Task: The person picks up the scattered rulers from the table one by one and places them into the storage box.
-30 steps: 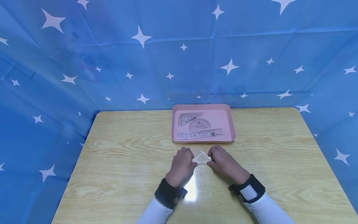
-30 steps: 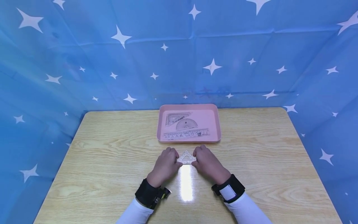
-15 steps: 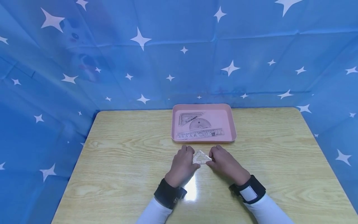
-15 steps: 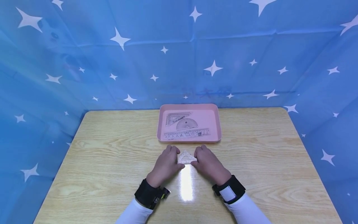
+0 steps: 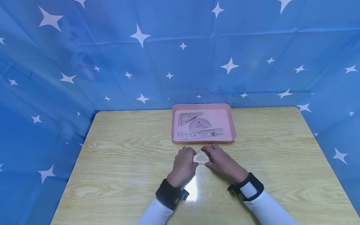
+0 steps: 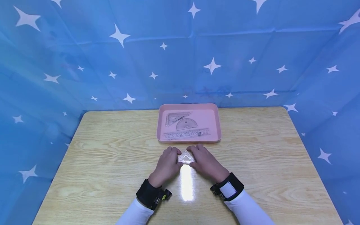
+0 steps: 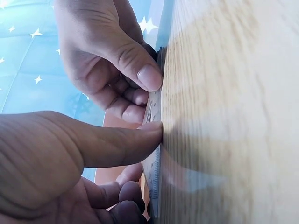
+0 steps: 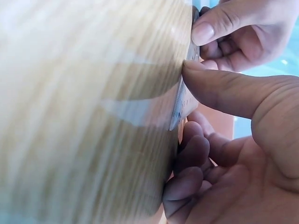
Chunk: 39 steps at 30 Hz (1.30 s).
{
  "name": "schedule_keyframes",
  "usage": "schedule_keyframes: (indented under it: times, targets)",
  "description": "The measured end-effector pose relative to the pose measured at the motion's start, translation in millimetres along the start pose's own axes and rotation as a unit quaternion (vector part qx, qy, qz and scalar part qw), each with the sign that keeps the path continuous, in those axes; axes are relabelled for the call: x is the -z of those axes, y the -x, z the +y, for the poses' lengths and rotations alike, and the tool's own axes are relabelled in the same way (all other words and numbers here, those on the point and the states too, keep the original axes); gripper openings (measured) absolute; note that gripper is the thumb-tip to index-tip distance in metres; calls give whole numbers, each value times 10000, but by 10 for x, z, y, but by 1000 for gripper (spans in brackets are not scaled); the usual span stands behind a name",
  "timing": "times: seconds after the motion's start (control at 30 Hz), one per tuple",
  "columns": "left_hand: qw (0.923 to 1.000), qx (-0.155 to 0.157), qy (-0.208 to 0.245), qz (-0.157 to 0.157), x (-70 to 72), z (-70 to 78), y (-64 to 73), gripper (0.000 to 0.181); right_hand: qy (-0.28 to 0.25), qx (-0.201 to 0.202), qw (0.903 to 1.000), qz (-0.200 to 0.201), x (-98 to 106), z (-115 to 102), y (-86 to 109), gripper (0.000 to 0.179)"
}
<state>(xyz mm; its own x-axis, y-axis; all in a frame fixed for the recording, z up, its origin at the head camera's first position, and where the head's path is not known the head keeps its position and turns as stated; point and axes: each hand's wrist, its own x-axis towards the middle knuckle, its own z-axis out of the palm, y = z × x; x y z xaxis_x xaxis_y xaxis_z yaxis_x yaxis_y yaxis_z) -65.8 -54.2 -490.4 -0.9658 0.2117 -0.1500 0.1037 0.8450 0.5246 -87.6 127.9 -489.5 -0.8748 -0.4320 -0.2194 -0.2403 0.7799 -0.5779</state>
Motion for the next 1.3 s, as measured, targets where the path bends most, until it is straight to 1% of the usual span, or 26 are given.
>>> schedule_keyframes:
  times: [0.17,0.33,0.53,0.77,0.97,1.17,1.3]
  targets:
    - [9999,54,69,-57,1,-15,-7,35,-260,51,9996,39,-19,26,-19,47]
    - [9997,12,243,-5,3,-39,-4,34,-287,121,9995,111,-23,45,-28,40]
    - [9990,72,428,-51,3,-59,-11,35,-258,93,9996,38,4,35,-30,36]
    - [9991,145,390,-111,23,-77,-16,36,-147,519,9980,333,-21,33,-4,36]
    - [9988,79,471,-108,28,-85,-9,34,40,364,9987,343,-30,-17,13,34]
    - [9978,-83,663,31,89,-67,0,21,338,89,9983,462,-58,-88,19,33]
    - [9972,-249,692,136,112,-58,4,14,554,45,9969,566,-81,-136,21,32]
